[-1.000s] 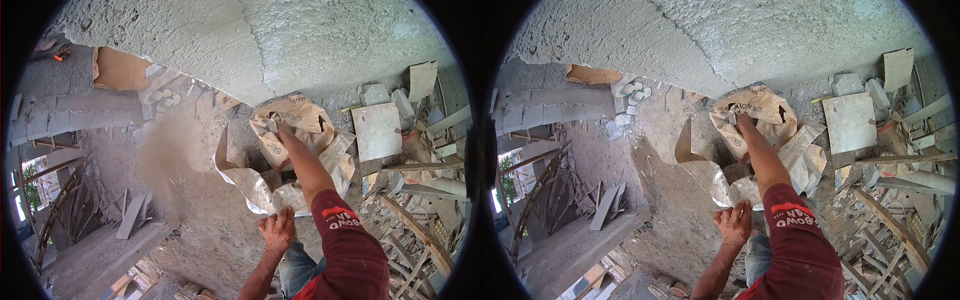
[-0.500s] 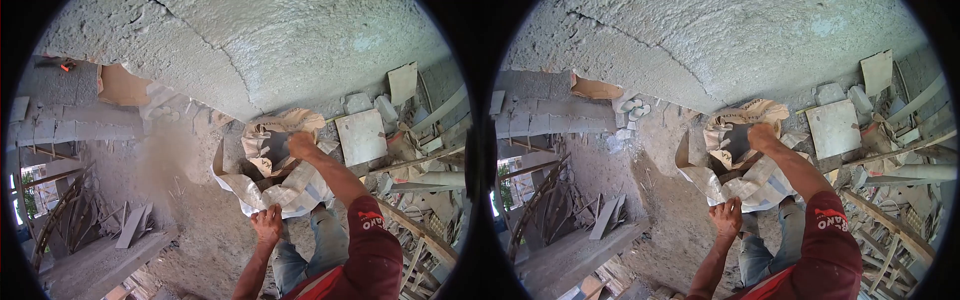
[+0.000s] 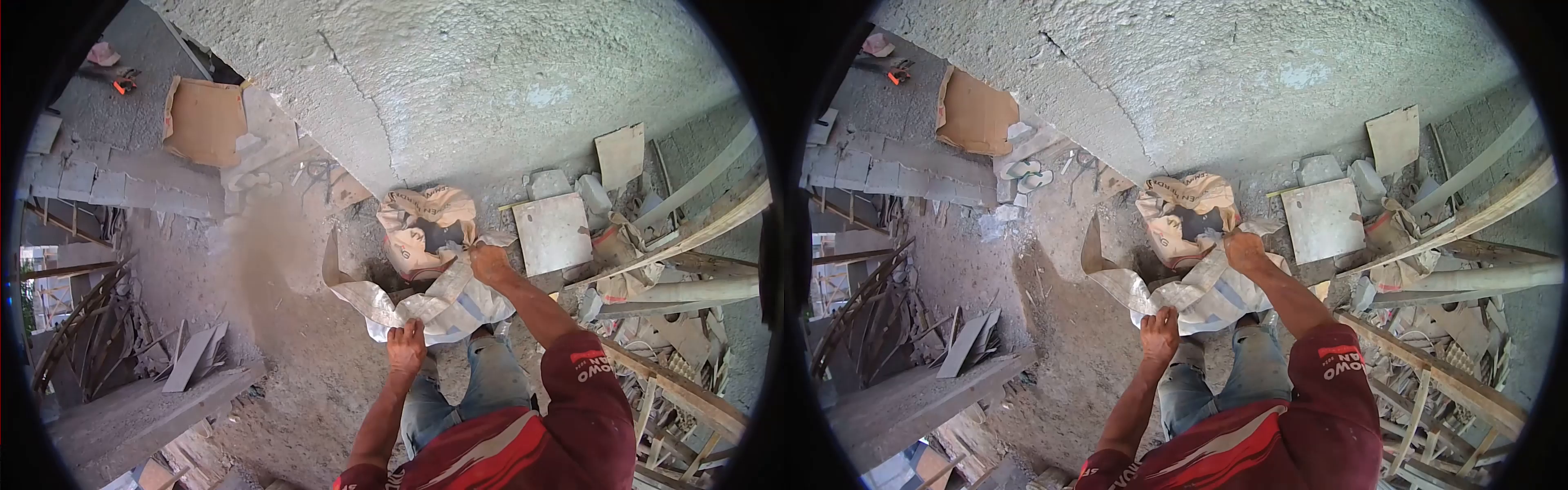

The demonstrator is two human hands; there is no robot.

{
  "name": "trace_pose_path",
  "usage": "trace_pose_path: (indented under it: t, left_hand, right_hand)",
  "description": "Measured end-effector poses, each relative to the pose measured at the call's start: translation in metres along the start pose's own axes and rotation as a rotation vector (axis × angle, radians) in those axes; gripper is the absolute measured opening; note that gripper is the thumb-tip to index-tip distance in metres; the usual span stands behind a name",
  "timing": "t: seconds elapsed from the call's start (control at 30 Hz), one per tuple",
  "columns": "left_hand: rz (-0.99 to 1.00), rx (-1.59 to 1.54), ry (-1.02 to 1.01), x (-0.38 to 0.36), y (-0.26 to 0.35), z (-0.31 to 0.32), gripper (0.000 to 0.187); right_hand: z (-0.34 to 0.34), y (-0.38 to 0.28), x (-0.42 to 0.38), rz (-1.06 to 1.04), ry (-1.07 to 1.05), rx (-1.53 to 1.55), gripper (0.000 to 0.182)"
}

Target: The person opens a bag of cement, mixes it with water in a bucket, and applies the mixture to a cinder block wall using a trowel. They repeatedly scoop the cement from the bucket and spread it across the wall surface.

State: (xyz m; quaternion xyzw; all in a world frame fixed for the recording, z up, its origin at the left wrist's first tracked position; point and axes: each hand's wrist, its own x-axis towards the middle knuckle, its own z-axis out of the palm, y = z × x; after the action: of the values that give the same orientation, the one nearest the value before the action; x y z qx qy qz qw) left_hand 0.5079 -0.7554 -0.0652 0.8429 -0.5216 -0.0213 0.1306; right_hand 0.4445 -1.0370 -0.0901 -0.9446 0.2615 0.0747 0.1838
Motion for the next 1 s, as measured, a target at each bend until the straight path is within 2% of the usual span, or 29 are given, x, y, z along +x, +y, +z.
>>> trace_pose_path:
  t: [0.03,0.07,0.17,0.2,0.23,0.3,0.33,0.4,0.43,0.5,0.57,0.6,0.67,0.73,0.77,0.8,0.83,0.87,0.9,0.93,0.97,1.0]
  left_hand:
    - [-0.004,-0.008,-0.007,0.003,-0.004,0.000,0.025]
    - [0.024,0.018,0.025,0.005,-0.007,0.001,0.029]
    - [0.040,0.015,-0.029,0.011,-0.009,-0.002,0.027]
    - [0.049,-0.007,-0.015,0.019,-0.008,-0.005,0.025]
    - [0.060,-0.016,-0.017,0.028,-0.011,-0.005,0.024]
    - [0.002,0.001,-0.060,0.055,-0.015,-0.003,0.024]
    - [-0.071,-0.004,-0.081,0.072,-0.018,0.001,0.022]
    - [-0.236,-0.093,-0.104,0.090,-0.011,0.001,0.021]
    - [-0.328,-0.164,-0.078,0.100,-0.003,-0.003,0.023]
    - [-0.483,-0.286,-0.146,0.101,0.009,-0.011,0.027]
    - [-0.499,-0.301,-0.235,0.075,0.015,-0.015,0.026]
    - [-0.498,-0.293,-0.213,0.051,0.018,-0.014,0.022]
    - [-0.530,-0.213,-0.152,-0.011,0.020,-0.022,0.015]
    - [-0.663,-0.226,-0.132,-0.092,0.010,-0.022,0.015]
    - [-0.783,-0.216,-0.073,-0.139,0.000,-0.023,0.015]
    - [-0.976,-0.257,-0.134,-0.188,-0.008,-0.023,0.015]
    - [-1.149,-0.311,-0.195,-0.239,-0.015,-0.026,0.015]
    - [-1.297,-0.296,-0.096,-0.299,-0.016,-0.027,0.016]
    - [-1.546,-0.281,-0.021,-0.359,-0.014,-0.029,0.016]
    - [-1.696,-0.195,0.032,-0.420,-0.005,-0.032,0.016]
    - [-1.940,-0.199,0.190,-0.472,0.013,-0.061,0.016]
    - [-2.152,-0.244,0.357,-0.532,0.023,-0.056,0.017]
  right_hand:
    - [0.000,-0.002,0.000,-0.019,-0.074,0.011,0.026]
    - [0.000,-0.005,-0.009,0.061,0.050,0.110,0.027]
    - [-0.005,-0.010,-0.030,0.118,0.128,0.174,0.018]
    - [-0.015,-0.004,-0.032,0.083,0.036,0.162,0.020]
    - [-0.019,0.002,-0.040,0.037,0.029,0.140,0.020]
    - [-0.026,0.017,-0.045,0.039,0.141,0.246,0.028]
    - [-0.033,0.023,-0.041,-0.005,0.130,0.219,0.028]
    - [-0.046,0.042,-0.062,0.407,-0.012,0.928,0.031]
    - [-0.064,0.045,-0.073,0.406,-0.006,0.890,0.031]
    - [-0.098,0.036,-0.093,0.602,-0.086,1.452,0.030]
    - [-0.111,0.026,-0.117,0.544,-0.124,1.572,0.027]
    - [-0.110,0.020,-0.127,0.498,-0.201,1.627,0.027]
    - [-0.091,0.024,-0.138,0.560,-0.343,1.684,0.021]
    - [-0.069,0.020,-0.146,0.672,-0.380,1.716,0.021]
    - [-0.054,0.017,-0.150,0.754,-0.322,1.743,0.018]
    - [-0.045,0.008,-0.153,0.910,-0.252,1.690,0.019]
    - [-0.030,0.011,-0.153,0.870,-0.400,1.726,0.020]
    - [-0.015,0.016,-0.149,0.890,-0.438,1.660,0.022]
    - [0.028,0.055,-0.128,0.880,-0.470,1.532,0.022]
    - [0.018,0.025,-0.137,0.915,-0.469,1.484,0.025]
    - [0.011,-0.015,-0.150,0.949,-0.468,1.445,0.028]
    - [0.007,-0.037,-0.143,0.910,-0.506,1.402,0.028]
